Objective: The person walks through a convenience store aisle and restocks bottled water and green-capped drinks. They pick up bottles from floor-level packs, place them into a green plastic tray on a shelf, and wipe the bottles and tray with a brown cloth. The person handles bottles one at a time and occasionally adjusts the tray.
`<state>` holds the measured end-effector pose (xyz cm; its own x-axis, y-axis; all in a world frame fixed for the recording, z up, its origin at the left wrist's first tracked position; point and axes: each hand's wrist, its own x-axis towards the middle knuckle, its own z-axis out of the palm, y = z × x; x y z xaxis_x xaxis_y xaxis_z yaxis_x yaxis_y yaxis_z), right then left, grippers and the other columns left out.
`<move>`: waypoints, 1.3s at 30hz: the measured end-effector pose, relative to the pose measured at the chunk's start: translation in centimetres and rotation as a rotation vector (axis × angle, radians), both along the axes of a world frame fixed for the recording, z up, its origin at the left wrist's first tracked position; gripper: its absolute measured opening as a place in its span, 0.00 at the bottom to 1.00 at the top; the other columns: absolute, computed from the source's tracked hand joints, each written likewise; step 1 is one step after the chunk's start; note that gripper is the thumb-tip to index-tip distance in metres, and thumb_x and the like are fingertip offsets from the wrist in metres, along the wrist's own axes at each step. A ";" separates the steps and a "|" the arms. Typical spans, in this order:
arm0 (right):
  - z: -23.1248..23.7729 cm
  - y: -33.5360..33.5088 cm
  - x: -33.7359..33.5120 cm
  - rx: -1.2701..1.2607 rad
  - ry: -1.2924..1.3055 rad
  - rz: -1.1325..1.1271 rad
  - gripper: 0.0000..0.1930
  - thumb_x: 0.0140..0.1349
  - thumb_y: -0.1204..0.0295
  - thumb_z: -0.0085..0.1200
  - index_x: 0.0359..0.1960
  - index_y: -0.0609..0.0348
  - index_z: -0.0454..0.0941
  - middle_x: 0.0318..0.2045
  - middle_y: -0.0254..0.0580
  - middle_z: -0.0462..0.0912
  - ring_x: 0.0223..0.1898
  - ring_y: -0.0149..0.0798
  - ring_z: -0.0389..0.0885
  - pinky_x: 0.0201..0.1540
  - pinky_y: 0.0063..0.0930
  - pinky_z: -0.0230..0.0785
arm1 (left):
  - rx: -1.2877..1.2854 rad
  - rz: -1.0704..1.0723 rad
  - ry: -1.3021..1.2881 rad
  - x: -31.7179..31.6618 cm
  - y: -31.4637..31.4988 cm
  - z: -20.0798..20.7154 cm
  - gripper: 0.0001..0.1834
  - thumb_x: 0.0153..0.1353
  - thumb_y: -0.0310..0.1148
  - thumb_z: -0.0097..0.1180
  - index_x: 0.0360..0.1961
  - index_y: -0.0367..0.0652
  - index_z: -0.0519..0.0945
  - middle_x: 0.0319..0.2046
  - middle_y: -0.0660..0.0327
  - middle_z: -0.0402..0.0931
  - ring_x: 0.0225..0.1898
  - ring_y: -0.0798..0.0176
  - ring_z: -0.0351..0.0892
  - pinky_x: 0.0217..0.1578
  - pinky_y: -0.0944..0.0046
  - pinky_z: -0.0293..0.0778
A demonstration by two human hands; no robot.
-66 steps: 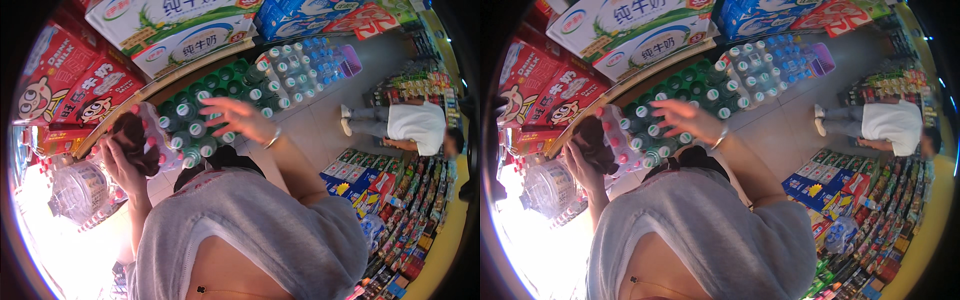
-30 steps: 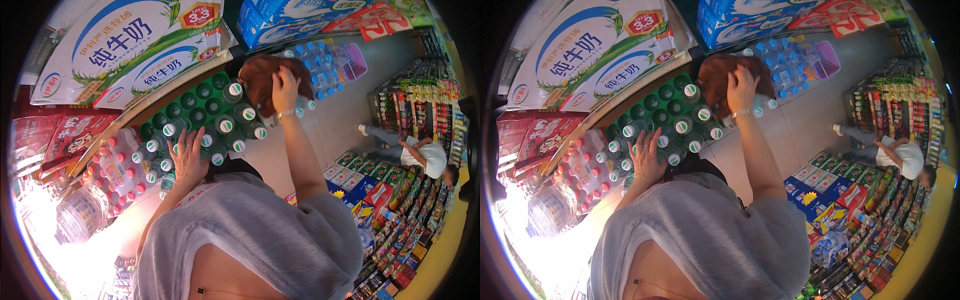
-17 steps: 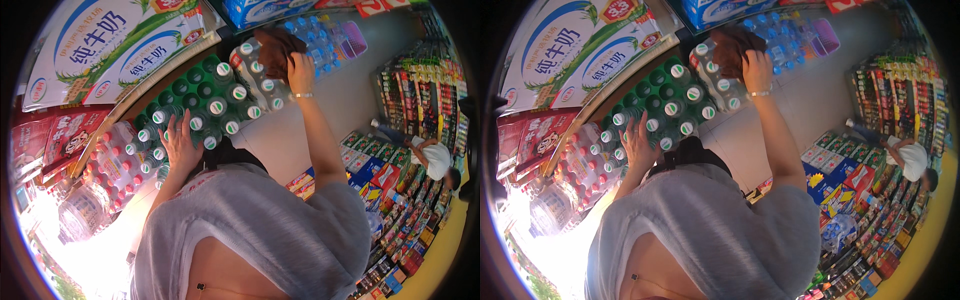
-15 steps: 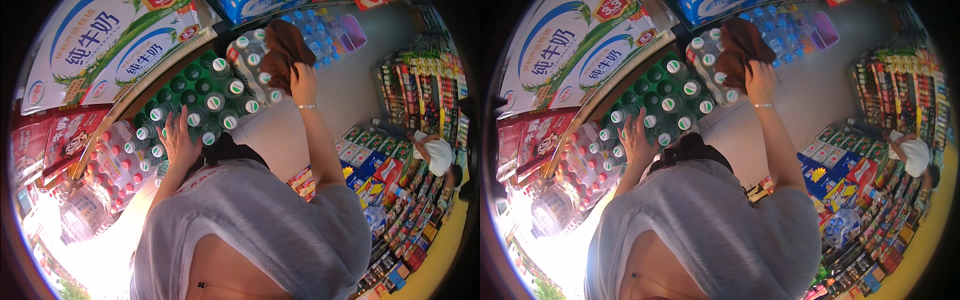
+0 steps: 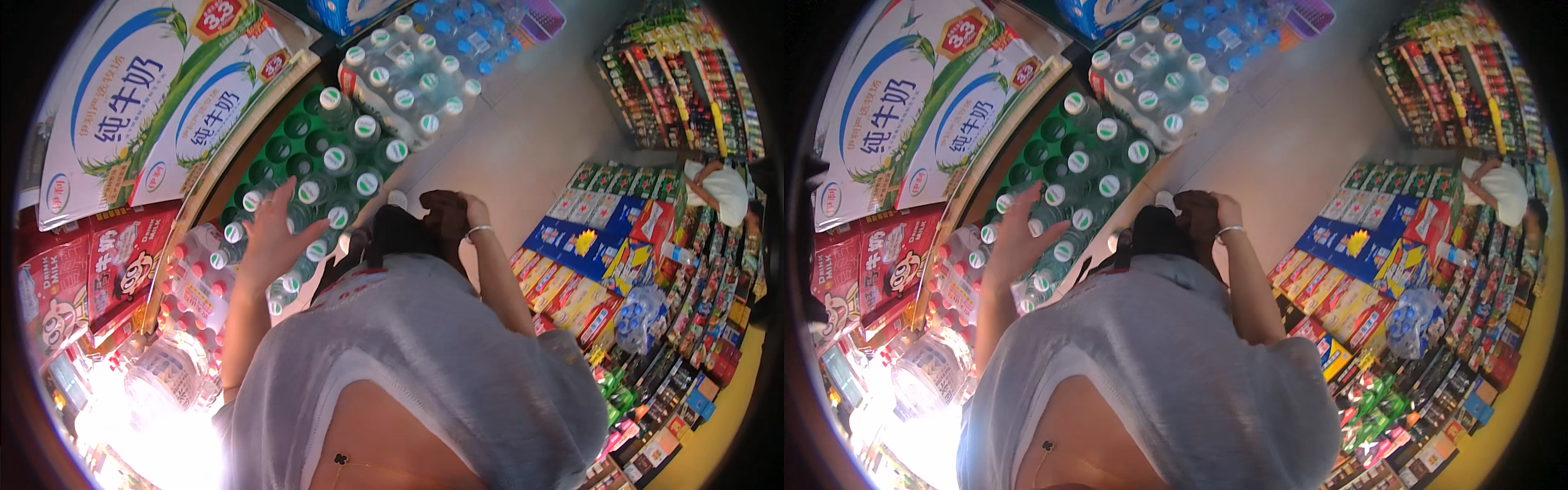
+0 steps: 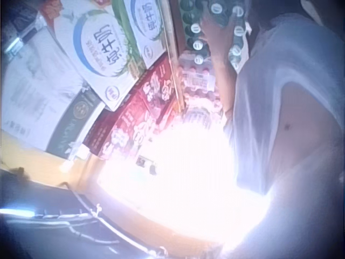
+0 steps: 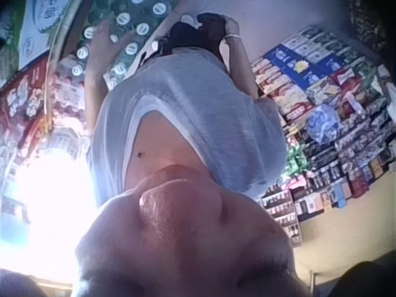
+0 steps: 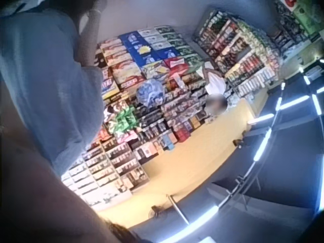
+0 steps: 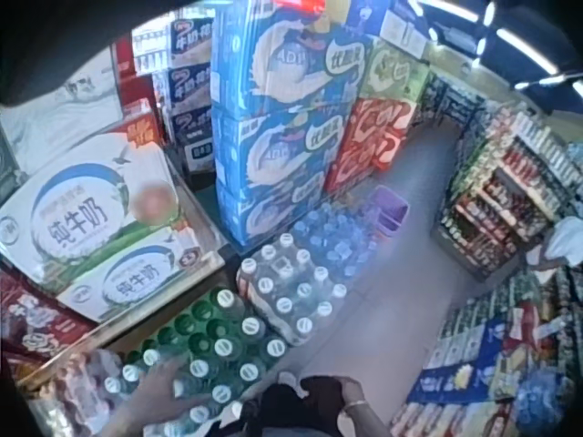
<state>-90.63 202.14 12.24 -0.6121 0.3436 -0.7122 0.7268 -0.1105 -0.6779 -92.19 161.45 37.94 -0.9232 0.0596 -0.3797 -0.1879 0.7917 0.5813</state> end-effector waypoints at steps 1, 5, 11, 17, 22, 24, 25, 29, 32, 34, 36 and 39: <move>0.1 -0.1 -0.9 -0.175 0.022 -0.046 0.16 0.64 0.66 0.51 0.43 0.67 0.82 0.42 0.49 0.84 0.43 0.40 0.82 0.50 0.32 0.74 | 0.025 -0.025 0.169 -1.2 0.2 1.3 0.41 0.52 0.47 0.68 0.64 0.42 0.67 0.58 0.47 0.70 0.62 0.42 0.67 0.60 0.38 0.60; 1.5 0.1 -7.4 -0.381 0.043 0.183 0.18 0.66 0.64 0.48 0.49 0.65 0.78 0.45 0.47 0.83 0.44 0.40 0.82 0.50 0.33 0.74 | 0.273 -0.044 0.464 -9.0 3.5 3.6 0.29 0.56 0.40 0.66 0.56 0.38 0.73 0.51 0.47 0.74 0.55 0.45 0.73 0.55 0.51 0.68; 0.4 0.8 -15.5 -0.496 -0.210 0.545 0.21 0.66 0.59 0.46 0.53 0.60 0.78 0.48 0.43 0.83 0.50 0.41 0.80 0.56 0.38 0.69 | -0.062 -0.025 0.335 -25.7 10.4 -3.3 0.44 0.53 0.62 0.62 0.58 0.34 0.72 0.51 0.43 0.75 0.54 0.44 0.75 0.53 0.52 0.71; -0.6 -0.4 -18.6 -0.539 -0.253 0.740 0.22 0.65 0.57 0.50 0.54 0.60 0.77 0.48 0.44 0.83 0.52 0.40 0.79 0.58 0.36 0.67 | 0.052 0.239 -0.139 -30.7 12.1 -8.5 0.53 0.41 0.72 0.65 0.55 0.34 0.77 0.46 0.47 0.80 0.49 0.53 0.81 0.48 0.59 0.75; 0.3 -1.6 -21.2 -0.453 -0.012 0.942 0.23 0.65 0.56 0.52 0.54 0.60 0.77 0.48 0.44 0.83 0.53 0.39 0.78 0.59 0.34 0.65 | 0.190 0.376 -0.171 -32.6 11.0 -8.5 0.47 0.41 0.63 0.72 0.50 0.30 0.79 0.44 0.51 0.81 0.46 0.59 0.81 0.46 0.61 0.76; 1.0 -1.4 -22.6 -0.429 0.082 1.022 0.24 0.65 0.55 0.53 0.54 0.60 0.77 0.48 0.44 0.83 0.53 0.39 0.78 0.60 0.34 0.65 | 0.282 0.355 -0.154 -33.1 10.8 -8.1 0.48 0.42 0.62 0.72 0.51 0.28 0.78 0.43 0.49 0.81 0.45 0.57 0.81 0.46 0.60 0.76; 1.5 -1.3 -23.4 -0.416 0.131 1.061 0.24 0.65 0.55 0.53 0.54 0.60 0.77 0.48 0.44 0.83 0.53 0.39 0.78 0.60 0.33 0.65 | 0.223 0.414 -0.155 -33.0 11.1 -7.9 0.46 0.44 0.58 0.73 0.55 0.30 0.75 0.48 0.46 0.79 0.47 0.54 0.81 0.48 0.58 0.76; 5.6 -0.3 -26.2 -0.393 0.150 1.291 0.25 0.64 0.54 0.55 0.54 0.60 0.77 0.48 0.44 0.83 0.53 0.38 0.78 0.60 0.32 0.64 | -0.065 0.359 -0.049 -30.0 14.3 -6.1 0.63 0.37 0.54 0.78 0.70 0.40 0.57 0.69 0.40 0.50 0.71 0.40 0.52 0.64 0.44 0.61; 12.2 2.2 -28.5 -0.439 -0.044 1.562 0.21 0.64 0.56 0.56 0.48 0.60 0.82 0.43 0.43 0.85 0.46 0.35 0.80 0.50 0.30 0.70 | -0.334 0.098 0.050 -28.0 18.0 -5.2 0.71 0.33 0.56 0.78 0.74 0.46 0.47 0.73 0.39 0.34 0.75 0.36 0.31 0.64 0.28 0.50; 17.4 5.0 -31.4 -0.423 -0.046 1.714 0.21 0.64 0.54 0.58 0.44 0.61 0.83 0.40 0.41 0.85 0.44 0.30 0.79 0.51 0.28 0.70 | -0.273 0.082 -0.012 -27.9 18.8 -5.1 0.76 0.31 0.59 0.78 0.75 0.51 0.40 0.73 0.39 0.21 0.74 0.34 0.23 0.59 0.18 0.47; 23.2 8.8 -34.1 -0.636 0.068 1.280 0.19 0.63 0.57 0.60 0.44 0.61 0.83 0.36 0.37 0.83 0.40 0.27 0.78 0.46 0.26 0.70 | -0.327 0.063 -0.009 -28.3 18.9 -5.1 0.78 0.30 0.60 0.78 0.75 0.51 0.38 0.72 0.38 0.17 0.74 0.33 0.22 0.59 0.18 0.47; 27.5 10.8 -37.8 -0.226 0.409 0.899 0.18 0.63 0.62 0.60 0.49 0.61 0.81 0.37 0.37 0.83 0.41 0.30 0.78 0.47 0.26 0.70 | -0.309 0.058 -0.044 -28.5 18.8 -5.4 0.79 0.28 0.63 0.77 0.75 0.50 0.37 0.72 0.37 0.16 0.74 0.32 0.21 0.57 0.17 0.48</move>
